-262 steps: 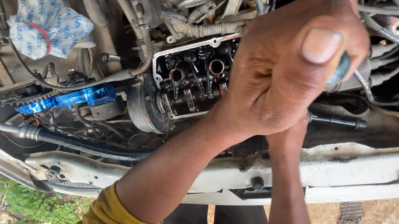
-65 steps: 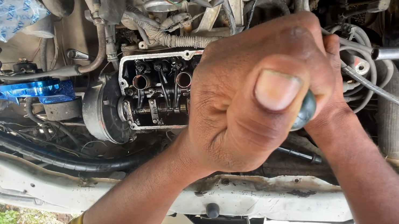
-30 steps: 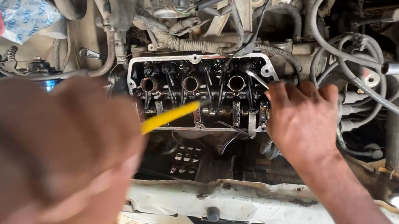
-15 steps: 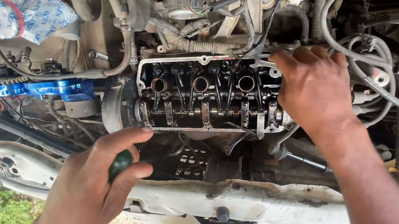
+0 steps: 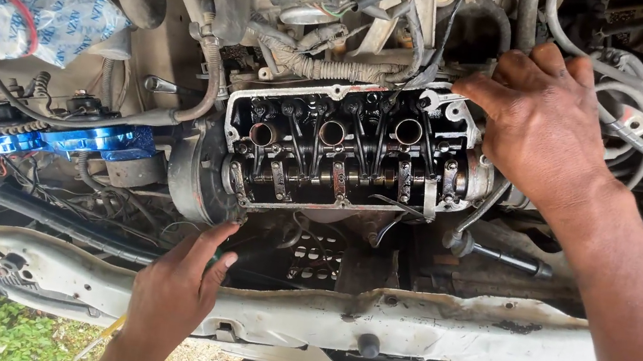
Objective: Repairing or adjusting components within a vehicle engine bay using tools like wrenches and screwdrivers.
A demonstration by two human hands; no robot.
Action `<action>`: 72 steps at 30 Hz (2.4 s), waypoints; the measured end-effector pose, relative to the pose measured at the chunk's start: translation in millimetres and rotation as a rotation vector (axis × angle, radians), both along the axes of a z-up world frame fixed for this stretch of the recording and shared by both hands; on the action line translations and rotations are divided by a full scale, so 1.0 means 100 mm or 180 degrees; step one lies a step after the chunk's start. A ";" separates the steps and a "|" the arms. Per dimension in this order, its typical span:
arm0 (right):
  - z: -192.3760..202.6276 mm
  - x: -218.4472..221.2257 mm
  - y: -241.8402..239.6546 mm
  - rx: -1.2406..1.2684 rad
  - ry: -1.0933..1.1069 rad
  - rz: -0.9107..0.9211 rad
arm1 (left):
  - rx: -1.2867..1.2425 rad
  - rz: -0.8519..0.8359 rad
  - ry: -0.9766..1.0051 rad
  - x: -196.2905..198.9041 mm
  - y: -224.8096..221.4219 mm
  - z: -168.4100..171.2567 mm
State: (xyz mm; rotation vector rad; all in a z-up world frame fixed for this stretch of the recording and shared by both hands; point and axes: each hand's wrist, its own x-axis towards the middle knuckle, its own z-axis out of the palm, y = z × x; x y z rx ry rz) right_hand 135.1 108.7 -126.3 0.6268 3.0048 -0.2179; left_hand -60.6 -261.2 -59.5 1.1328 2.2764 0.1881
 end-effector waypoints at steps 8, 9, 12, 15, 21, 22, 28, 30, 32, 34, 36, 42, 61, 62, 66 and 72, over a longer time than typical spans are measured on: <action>-0.12 0.05 -0.19 0.0159 -0.0056 -0.0150 | 0.0199 -0.0070 0.0549 0.12 -0.19 -0.17; -0.13 0.05 -0.20 0.0183 0.0000 -0.0172 | 0.0328 -0.0105 0.0607 0.13 -0.18 -0.18; -0.12 0.04 -0.28 0.0262 0.0107 -0.0265 | 0.0566 -0.0136 0.0669 0.19 -0.20 -0.16; -0.11 0.07 -0.38 0.0385 0.0360 -0.0407 | 0.0782 -0.0104 0.0726 0.21 -0.20 -0.21; -0.18 0.02 -0.38 0.0082 0.0588 -0.0595 | 0.0840 -0.0099 0.0785 0.20 -0.20 -0.20; -0.19 0.02 -0.37 0.0076 0.0568 -0.0509 | 0.0889 -0.0101 0.0788 0.21 -0.20 -0.19; -0.28 0.03 -0.44 0.0279 0.0392 -0.0674 | 0.0893 -0.0119 0.0647 0.19 -0.25 -0.23; -0.23 0.01 -0.53 0.0281 0.0529 -0.0760 | 0.0925 -0.0115 0.0675 0.19 -0.24 -0.24; -0.23 -0.01 -0.59 0.0264 0.0660 -0.0844 | 0.0939 -0.0111 0.0698 0.19 -0.25 -0.24; -0.25 -0.02 -0.62 0.0427 0.0633 -0.0927 | 0.0926 -0.0088 0.0713 0.18 -0.24 -0.23; -0.29 -0.01 -0.67 0.0399 0.0613 -0.1024 | 0.0971 -0.0092 0.0690 0.17 -0.25 -0.24; -0.22 -0.07 -0.71 0.0310 0.0695 -0.1118 | 0.0945 -0.0048 0.0671 0.16 -0.31 -0.29; -0.02 -0.12 -0.55 0.0243 0.0675 -0.1105 | 0.1047 -0.0144 0.0708 0.11 -0.45 -0.49; 0.09 -0.08 -0.49 0.0299 0.0647 -0.1099 | 0.1098 -0.0133 0.0672 0.12 -0.51 -0.55; 0.63 0.23 -0.28 0.0156 0.0776 -0.0802 | 0.0828 0.0024 0.0620 0.12 -0.66 -0.69; 0.85 1.94 1.15 0.0526 0.1052 -0.0245 | 0.0750 0.0156 0.0770 0.17 -0.61 -0.69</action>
